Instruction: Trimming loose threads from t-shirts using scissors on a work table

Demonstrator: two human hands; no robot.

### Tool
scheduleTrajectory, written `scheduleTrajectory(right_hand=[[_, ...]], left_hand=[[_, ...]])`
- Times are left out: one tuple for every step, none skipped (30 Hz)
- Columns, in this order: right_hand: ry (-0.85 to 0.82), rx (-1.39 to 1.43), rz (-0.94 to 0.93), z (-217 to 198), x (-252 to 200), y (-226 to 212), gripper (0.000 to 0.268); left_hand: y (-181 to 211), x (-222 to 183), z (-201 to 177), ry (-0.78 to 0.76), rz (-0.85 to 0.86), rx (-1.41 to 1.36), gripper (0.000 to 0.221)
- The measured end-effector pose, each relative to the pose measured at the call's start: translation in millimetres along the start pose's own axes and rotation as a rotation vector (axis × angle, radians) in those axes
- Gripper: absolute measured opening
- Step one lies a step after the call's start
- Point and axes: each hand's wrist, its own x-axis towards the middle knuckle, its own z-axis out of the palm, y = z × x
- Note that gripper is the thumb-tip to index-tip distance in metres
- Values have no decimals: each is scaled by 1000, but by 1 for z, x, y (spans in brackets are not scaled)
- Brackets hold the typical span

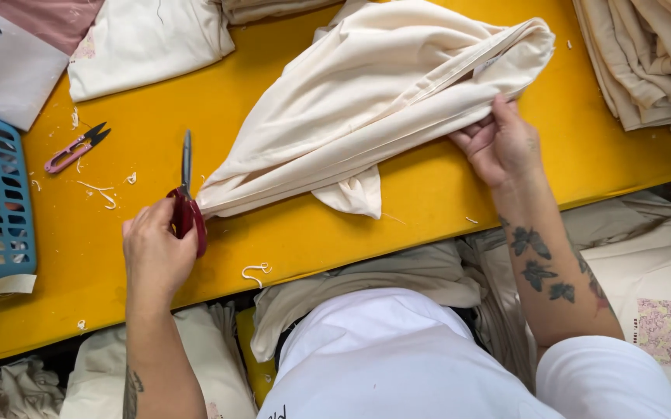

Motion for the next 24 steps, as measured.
scheduleTrajectory(right_hand=[[-16, 19, 17, 3, 1, 7, 17], [-32, 37, 32, 7, 2, 14, 20], [-33, 41, 29, 19, -8, 19, 20], [-59, 34, 34, 30, -18, 23, 26], [-85, 28, 39, 41, -27, 27, 33], [-80, 29, 36, 30, -20, 44, 33], [-97, 27, 53, 18, -13, 61, 37], [-117, 26, 72, 8, -6, 79, 43], [-116, 27, 73, 16, -12, 85, 43], [-131, 17, 63, 25, -17, 93, 47], [-147, 6, 52, 35, -23, 100, 51], [-151, 6, 55, 40, -29, 104, 51], [-145, -18, 52, 45, -34, 108, 53], [-139, -42, 46, 50, -40, 111, 55], [-142, -42, 46, 60, -49, 110, 55], [-134, -47, 44, 69, -58, 109, 48], [-127, -52, 42, 77, -67, 107, 42], [-124, -51, 43, 81, -71, 108, 42], [-126, -62, 27, 84, -75, 108, 40], [-129, -71, 9, 88, -78, 109, 39], [-127, -69, 10, 89, -79, 108, 39], [-129, -79, -2, 90, -80, 107, 38], [-130, -88, -13, 91, -81, 106, 37], [-132, -88, -11, 88, -78, 109, 37]], left_hand=[[7, 0, -4, -41, -38, 14, 19], [13, 1, -7, -81, -75, 26, 20], [18, 1, -14, -79, -71, 28, 20], [24, 1, -19, -78, -99, -40, 26], [30, 2, -24, -77, -126, -108, 33], [35, 2, -26, -81, -123, -111, 33], [39, 2, -28, -59, -134, -166, 35], [43, 1, -31, -34, -148, -218, 37], [47, 4, -27, -35, -148, -218, 37], [52, 6, -23, -21, -53, -231, 29], [56, 9, -21, -7, 42, -243, 22], [63, 11, -16, -4, 38, -240, 22], [70, 14, -11, -37, 113, -252, 29], [78, 17, -6, -70, 189, -265, 40], [89, 18, -8, -67, 187, -264, 40], [101, 20, -8, -113, 229, -253, 46], [112, 21, -9, -160, 270, -241, 52], [117, 24, -5, -163, 269, -241, 52], [121, 26, -1, -211, 307, -194, 56], [125, 29, 3, -258, 347, -145, 61], [129, 32, 4, -261, 348, -144, 61], [132, 34, 5, -280, 367, -88, 57], [136, 37, 6, -300, 386, -31, 53], [137, 40, 6, -300, 384, -30, 53]])
